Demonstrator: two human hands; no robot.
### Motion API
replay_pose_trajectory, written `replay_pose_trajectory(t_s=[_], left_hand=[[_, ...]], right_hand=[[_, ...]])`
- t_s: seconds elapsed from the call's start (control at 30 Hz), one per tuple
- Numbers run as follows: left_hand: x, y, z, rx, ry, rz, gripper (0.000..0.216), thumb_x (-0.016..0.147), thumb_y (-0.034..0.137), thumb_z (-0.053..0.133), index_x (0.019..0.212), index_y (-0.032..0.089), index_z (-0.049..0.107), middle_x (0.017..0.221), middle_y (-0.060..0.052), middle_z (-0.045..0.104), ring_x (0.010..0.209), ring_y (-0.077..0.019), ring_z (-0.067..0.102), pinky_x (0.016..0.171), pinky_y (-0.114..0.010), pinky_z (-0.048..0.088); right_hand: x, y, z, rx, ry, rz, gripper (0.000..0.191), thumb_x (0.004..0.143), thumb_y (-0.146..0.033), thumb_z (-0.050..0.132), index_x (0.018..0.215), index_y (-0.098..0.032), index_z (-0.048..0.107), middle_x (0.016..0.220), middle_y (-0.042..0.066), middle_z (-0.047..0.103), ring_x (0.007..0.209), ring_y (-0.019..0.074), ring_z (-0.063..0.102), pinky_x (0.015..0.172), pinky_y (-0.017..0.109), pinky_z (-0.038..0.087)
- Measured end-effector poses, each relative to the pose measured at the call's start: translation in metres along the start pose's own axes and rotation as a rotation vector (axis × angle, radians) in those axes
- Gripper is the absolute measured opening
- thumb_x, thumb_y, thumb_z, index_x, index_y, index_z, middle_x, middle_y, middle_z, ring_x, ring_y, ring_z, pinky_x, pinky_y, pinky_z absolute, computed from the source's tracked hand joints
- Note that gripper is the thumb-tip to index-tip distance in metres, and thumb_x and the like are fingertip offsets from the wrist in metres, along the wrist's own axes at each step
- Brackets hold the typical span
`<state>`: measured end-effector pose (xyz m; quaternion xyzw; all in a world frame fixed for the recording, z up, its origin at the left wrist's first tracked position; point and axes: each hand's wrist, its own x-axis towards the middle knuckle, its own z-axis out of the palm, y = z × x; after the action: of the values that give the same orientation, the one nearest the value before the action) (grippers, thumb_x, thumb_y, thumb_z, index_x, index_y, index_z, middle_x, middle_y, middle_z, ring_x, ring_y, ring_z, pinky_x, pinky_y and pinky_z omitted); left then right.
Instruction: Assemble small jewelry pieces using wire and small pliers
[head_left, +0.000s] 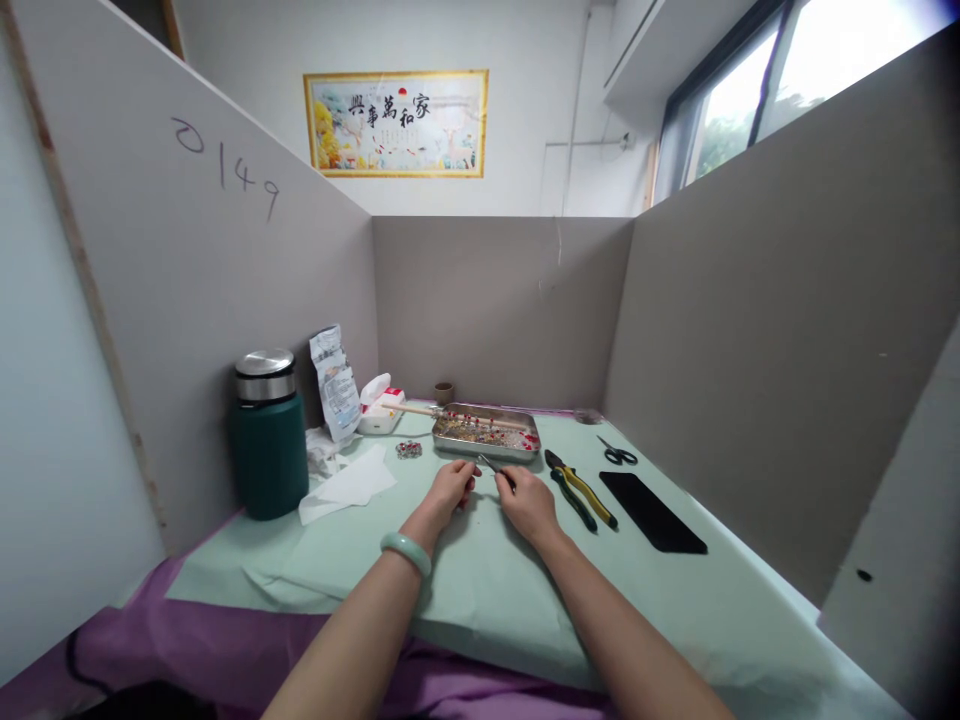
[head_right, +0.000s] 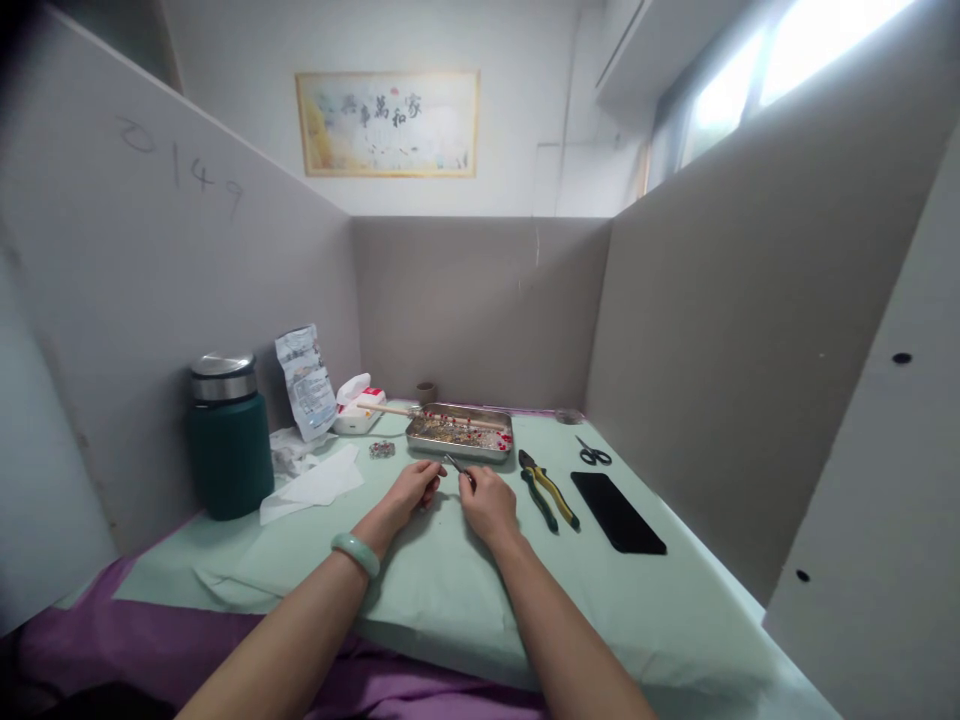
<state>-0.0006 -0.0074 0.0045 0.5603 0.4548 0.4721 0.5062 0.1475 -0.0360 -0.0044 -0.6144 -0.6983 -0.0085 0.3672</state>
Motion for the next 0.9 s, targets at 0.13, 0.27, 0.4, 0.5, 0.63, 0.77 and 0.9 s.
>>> replay_pose_trajectory(t_s=[0.13, 0.27, 0.4, 0.5, 0.63, 0.77, 0.9], left_hand=[[0.004, -0.003, -0.003, -0.032, 0.112, 0.012, 0.019, 0.075, 0.035, 0.053, 0.073, 0.017, 0.048, 0.054, 0.006, 0.045, 0.036, -0.0048, 0.033, 0.038, -0.020, 0.027], [0.004, -0.003, -0.004, -0.039, 0.169, 0.045, 0.025, 0.069, 0.038, 0.061, 0.073, 0.015, 0.051, 0.056, 0.005, 0.046, 0.041, -0.0054, 0.038, 0.042, -0.021, 0.032], [0.000, 0.001, -0.004, -0.016, 0.104, 0.091, 0.035, 0.062, 0.043, 0.066, 0.076, 0.013, 0.058, 0.053, 0.005, 0.045, 0.046, -0.0072, 0.041, 0.044, -0.021, 0.033], [-0.001, 0.002, -0.004, 0.058, 0.034, 0.121, 0.037, 0.064, 0.047, 0.065, 0.076, 0.012, 0.060, 0.048, 0.006, 0.043, 0.043, -0.0078, 0.040, 0.045, -0.022, 0.032], [-0.006, 0.002, -0.004, 0.179, -0.065, 0.142, 0.035, 0.068, 0.047, 0.061, 0.074, 0.012, 0.061, 0.047, 0.006, 0.042, 0.040, -0.0069, 0.038, 0.042, -0.022, 0.029], [-0.015, 0.003, -0.002, 0.237, -0.143, 0.105, 0.031, 0.071, 0.043, 0.059, 0.073, 0.012, 0.062, 0.048, 0.006, 0.041, 0.037, -0.0055, 0.035, 0.039, -0.021, 0.025], [-0.025, 0.004, -0.001, 0.125, -0.165, -0.005, 0.030, 0.075, 0.042, 0.055, 0.080, 0.012, 0.060, 0.057, 0.003, 0.051, 0.037, -0.0051, 0.039, 0.037, -0.020, 0.028]], right_hand=[[0.000, 0.003, 0.003, -0.059, -0.040, -0.010, 0.029, 0.088, -0.034, 0.041, 0.097, -0.022, 0.066, 0.094, 0.005, 0.064, 0.091, 0.0183, 0.056, 0.074, 0.027, 0.034], [-0.002, 0.005, 0.007, -0.140, -0.106, -0.047, 0.027, 0.086, -0.034, 0.046, 0.095, -0.021, 0.068, 0.096, 0.008, 0.063, 0.097, 0.0226, 0.051, 0.078, 0.032, 0.031], [-0.003, 0.005, 0.007, -0.117, -0.098, -0.061, 0.026, 0.081, -0.040, 0.053, 0.091, -0.023, 0.070, 0.097, 0.008, 0.063, 0.097, 0.0248, 0.048, 0.080, 0.036, 0.029], [-0.001, 0.005, 0.006, -0.002, 0.008, -0.057, 0.026, 0.081, -0.041, 0.053, 0.087, -0.023, 0.071, 0.095, 0.008, 0.064, 0.098, 0.0249, 0.048, 0.083, 0.037, 0.030], [0.007, 0.007, 0.005, 0.328, 0.084, -0.047, 0.028, 0.083, -0.038, 0.048, 0.086, -0.019, 0.069, 0.090, 0.007, 0.066, 0.086, 0.0200, 0.055, 0.080, 0.031, 0.038], [0.011, 0.005, 0.003, 0.651, -0.037, 0.045, 0.028, 0.078, -0.041, 0.051, 0.075, -0.016, 0.065, 0.069, 0.003, 0.063, 0.063, 0.0159, 0.056, 0.062, 0.027, 0.041], [0.011, 0.002, 0.000, 0.816, -0.075, 0.113, 0.026, 0.073, -0.041, 0.056, 0.066, -0.016, 0.061, 0.059, 0.000, 0.059, 0.053, 0.0130, 0.051, 0.054, 0.025, 0.039]])
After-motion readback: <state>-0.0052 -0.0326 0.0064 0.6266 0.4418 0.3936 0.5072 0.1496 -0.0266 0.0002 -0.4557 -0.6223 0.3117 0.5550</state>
